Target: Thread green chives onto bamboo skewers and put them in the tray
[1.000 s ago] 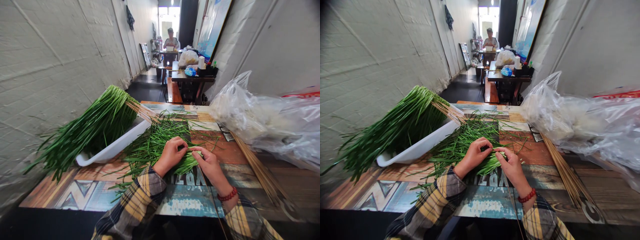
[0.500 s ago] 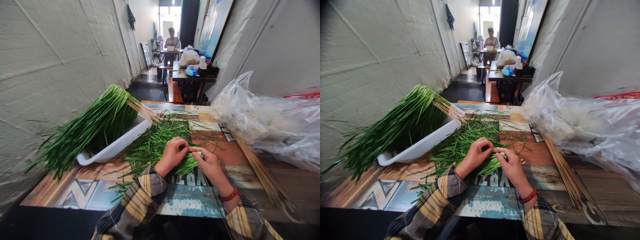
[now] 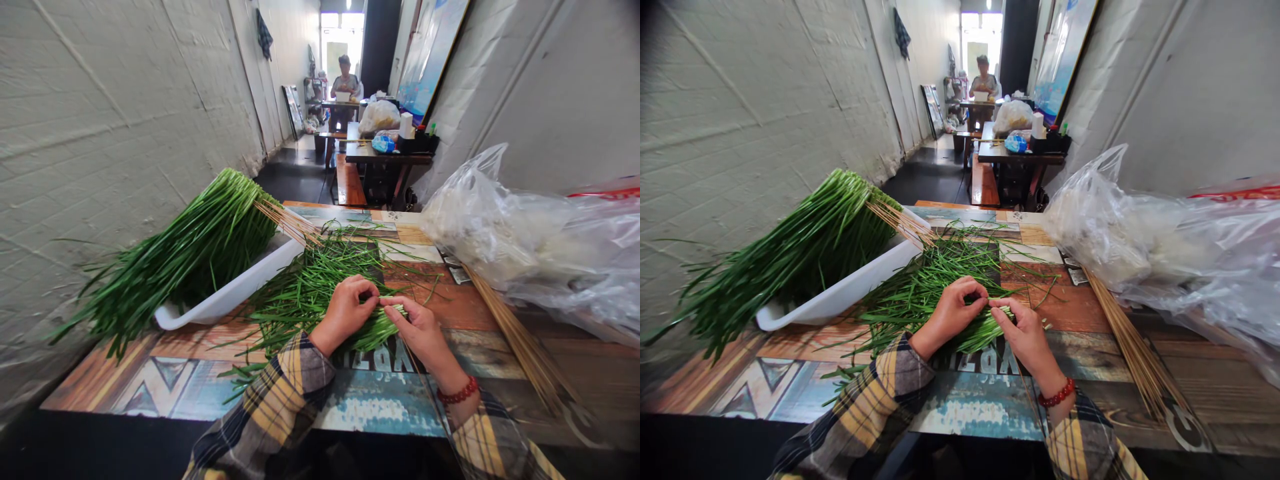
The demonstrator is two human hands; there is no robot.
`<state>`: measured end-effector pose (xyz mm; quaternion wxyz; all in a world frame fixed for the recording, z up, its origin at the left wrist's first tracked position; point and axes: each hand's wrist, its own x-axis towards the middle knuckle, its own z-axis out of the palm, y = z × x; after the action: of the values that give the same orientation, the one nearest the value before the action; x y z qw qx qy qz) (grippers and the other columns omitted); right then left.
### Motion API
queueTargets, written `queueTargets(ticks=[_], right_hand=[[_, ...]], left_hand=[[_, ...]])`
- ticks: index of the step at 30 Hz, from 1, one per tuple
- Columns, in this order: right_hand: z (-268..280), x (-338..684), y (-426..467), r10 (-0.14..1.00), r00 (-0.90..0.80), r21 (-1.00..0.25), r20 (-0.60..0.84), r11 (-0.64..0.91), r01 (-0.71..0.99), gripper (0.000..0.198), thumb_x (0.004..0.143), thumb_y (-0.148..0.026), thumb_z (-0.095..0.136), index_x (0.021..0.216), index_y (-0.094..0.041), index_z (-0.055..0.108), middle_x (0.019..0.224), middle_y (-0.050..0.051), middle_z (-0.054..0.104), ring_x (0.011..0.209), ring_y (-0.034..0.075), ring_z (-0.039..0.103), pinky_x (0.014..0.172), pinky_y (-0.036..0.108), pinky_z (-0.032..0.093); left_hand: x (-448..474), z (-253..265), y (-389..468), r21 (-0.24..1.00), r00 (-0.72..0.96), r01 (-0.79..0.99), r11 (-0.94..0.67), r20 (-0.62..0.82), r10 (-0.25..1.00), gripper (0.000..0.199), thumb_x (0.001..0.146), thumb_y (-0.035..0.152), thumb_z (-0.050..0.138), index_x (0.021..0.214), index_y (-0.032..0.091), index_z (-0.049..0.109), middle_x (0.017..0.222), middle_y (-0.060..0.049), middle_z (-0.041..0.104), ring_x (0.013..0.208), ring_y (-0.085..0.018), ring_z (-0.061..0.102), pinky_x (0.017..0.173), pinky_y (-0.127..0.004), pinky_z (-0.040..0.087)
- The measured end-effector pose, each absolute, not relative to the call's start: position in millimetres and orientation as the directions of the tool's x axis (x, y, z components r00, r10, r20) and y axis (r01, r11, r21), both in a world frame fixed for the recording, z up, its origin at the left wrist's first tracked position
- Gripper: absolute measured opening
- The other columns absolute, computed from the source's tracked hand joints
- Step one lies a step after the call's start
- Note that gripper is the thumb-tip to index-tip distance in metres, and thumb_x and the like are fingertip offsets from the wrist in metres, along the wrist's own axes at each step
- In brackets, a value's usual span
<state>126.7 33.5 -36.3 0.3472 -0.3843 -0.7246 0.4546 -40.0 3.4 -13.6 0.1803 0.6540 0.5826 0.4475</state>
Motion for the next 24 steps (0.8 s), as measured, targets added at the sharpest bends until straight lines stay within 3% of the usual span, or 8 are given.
queueTargets(ticks=[6, 18, 24], right_hand=[[-36.6, 127.5, 34.4, 0.864, -0.473, -0.905, 0.173, 0.329, 0.271, 0.03, 0.085, -0.043, 0.056, 0.096, -0.02, 0.07, 0.095, 0.006, 0.073, 0.085, 0.022, 0.065, 0.075, 0.032, 0.048], [-39.3, 127.3, 34.3, 0.87, -0.472, -0.919, 0.144, 0.295, 0.263, 0.03, 0.085, -0.045, 0.055, 0.092, -0.019, 0.069, 0.089, 0.005, 0.071, 0.076, 0.019, 0.064, 0.065, 0.028, 0.049], [-41.5, 126.7, 35.6, 0.874, -0.456, -0.917, 0.168, 0.308, 0.253, 0.029, 0.084, -0.044, 0.056, 0.095, -0.02, 0.07, 0.091, 0.006, 0.072, 0.08, 0.021, 0.065, 0.072, 0.031, 0.049]], left_hand=[[-39.8, -15.0, 4.5, 0.762, -0.087, 0.594, -0.258, 0.38, 0.921, 0.008, 0.073, 0.01, 0.057, 0.069, 0.016, 0.061, 0.069, -0.001, 0.06, 0.068, -0.012, 0.053, 0.065, -0.023, 0.04], [-37.0, -13.8, 3.3, 0.793, -0.08, 0.551, -0.259, 0.359, 0.93, 0.009, 0.072, 0.008, 0.057, 0.067, 0.015, 0.06, 0.069, -0.001, 0.059, 0.067, -0.012, 0.052, 0.064, -0.023, 0.04], [-36.3, -14.1, 2.7, 0.821, -0.093, 0.519, -0.237, 0.331, 0.939, 0.009, 0.072, 0.009, 0.057, 0.068, 0.015, 0.062, 0.07, -0.001, 0.06, 0.067, -0.012, 0.054, 0.064, -0.023, 0.041]])
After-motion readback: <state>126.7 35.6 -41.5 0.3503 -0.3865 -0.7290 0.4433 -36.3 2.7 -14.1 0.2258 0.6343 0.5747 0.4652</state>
